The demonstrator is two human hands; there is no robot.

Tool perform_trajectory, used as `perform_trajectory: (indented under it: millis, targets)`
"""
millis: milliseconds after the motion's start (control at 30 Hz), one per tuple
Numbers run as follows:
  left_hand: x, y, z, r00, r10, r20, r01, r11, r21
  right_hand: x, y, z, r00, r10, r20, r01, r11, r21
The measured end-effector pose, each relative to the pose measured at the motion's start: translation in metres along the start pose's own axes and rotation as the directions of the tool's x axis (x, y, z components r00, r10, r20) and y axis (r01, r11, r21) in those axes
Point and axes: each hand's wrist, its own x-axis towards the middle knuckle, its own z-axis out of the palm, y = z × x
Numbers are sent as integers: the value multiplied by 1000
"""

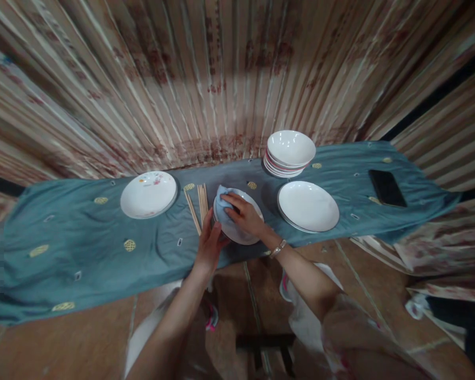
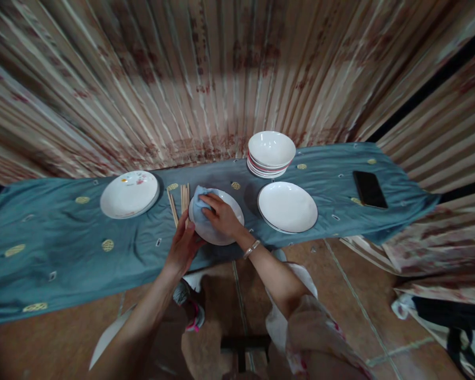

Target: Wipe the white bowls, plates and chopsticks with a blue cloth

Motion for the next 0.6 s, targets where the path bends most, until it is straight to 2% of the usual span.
perform_trajectory:
  millis: [133,300,433,600]
  targets:
    - [0,1,-1,1000,-17,-3,17,1000,-9,-3,-7,8,1000,-1,21,-2,985,171]
    - [2,3,-1,999,-12,-33,11,1000,-20,-13,-13,7,993,2,120,-47,926,375]
    - [3,3,-2,999,5,-50,-6,1000,-3,-22,-15,-1,971,46,236,-150,883,444]
    - [2,4,-4,1000,7,-13,-7,1000,-2,-29,-16,-14,922,84,378,-264,849,457]
